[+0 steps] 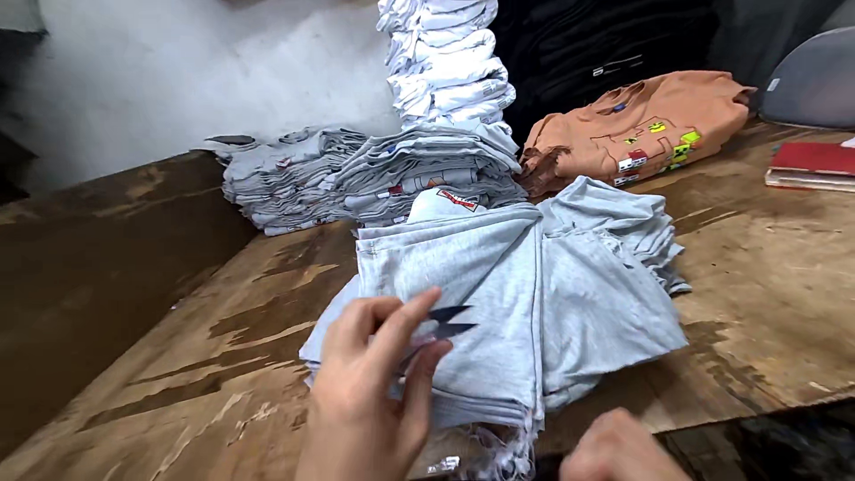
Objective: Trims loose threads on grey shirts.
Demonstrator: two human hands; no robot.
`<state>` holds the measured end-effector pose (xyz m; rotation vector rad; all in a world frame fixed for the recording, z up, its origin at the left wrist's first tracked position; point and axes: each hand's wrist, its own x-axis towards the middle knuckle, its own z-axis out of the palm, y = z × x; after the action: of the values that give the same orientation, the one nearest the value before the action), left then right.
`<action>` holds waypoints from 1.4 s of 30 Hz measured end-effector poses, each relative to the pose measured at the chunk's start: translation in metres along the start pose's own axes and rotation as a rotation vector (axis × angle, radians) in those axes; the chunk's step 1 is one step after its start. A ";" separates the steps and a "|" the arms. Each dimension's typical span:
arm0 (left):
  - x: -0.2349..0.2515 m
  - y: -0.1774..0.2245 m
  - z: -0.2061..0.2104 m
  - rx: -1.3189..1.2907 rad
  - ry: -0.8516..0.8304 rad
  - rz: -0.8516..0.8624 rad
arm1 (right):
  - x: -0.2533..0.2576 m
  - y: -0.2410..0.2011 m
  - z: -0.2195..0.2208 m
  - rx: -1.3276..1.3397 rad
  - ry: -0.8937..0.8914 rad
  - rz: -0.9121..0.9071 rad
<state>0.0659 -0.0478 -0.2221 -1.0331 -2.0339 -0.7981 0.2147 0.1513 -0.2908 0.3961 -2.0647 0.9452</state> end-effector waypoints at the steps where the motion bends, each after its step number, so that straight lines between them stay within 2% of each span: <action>1: -0.004 0.006 0.006 -0.061 -0.058 0.016 | 0.001 0.007 0.005 -0.108 0.133 0.032; 4: -0.013 0.015 0.025 -0.156 -0.172 0.085 | 0.008 0.031 0.025 -0.267 0.327 0.071; 7: -0.019 0.013 0.025 -0.118 -0.194 0.145 | 0.002 0.029 0.031 -0.103 0.410 0.124; 9: -0.023 0.013 0.017 -0.091 -0.218 0.128 | 0.000 0.025 0.033 -0.010 0.446 0.179; 14: -0.028 0.026 0.019 -0.127 -0.233 0.131 | 0.001 0.023 0.043 0.016 0.509 0.187; 18: -0.029 0.030 0.028 -0.116 -0.183 0.164 | -0.008 0.025 0.044 -0.005 0.431 0.076; 22: -0.031 0.022 0.019 -0.109 -0.180 0.100 | -0.021 0.035 0.032 -0.048 0.300 -0.028; 29: -0.037 0.020 0.027 -0.117 -0.164 0.097 | -0.014 0.036 0.035 -0.061 0.377 0.011; 34: -0.037 0.014 0.018 -0.104 -0.199 0.054 | 0.002 0.035 0.047 -0.197 0.431 0.037; 37: -0.037 0.016 0.022 -0.131 -0.209 0.075 | 0.001 0.034 0.048 -0.098 0.444 0.029; 42: -0.035 0.017 0.018 -0.203 -0.168 0.011 | -0.016 0.040 0.037 -0.046 0.207 -0.192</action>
<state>0.0897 -0.0398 -0.2572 -1.2617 -2.1171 -0.9556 0.1818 0.1493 -0.3369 0.4442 -1.8215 0.7874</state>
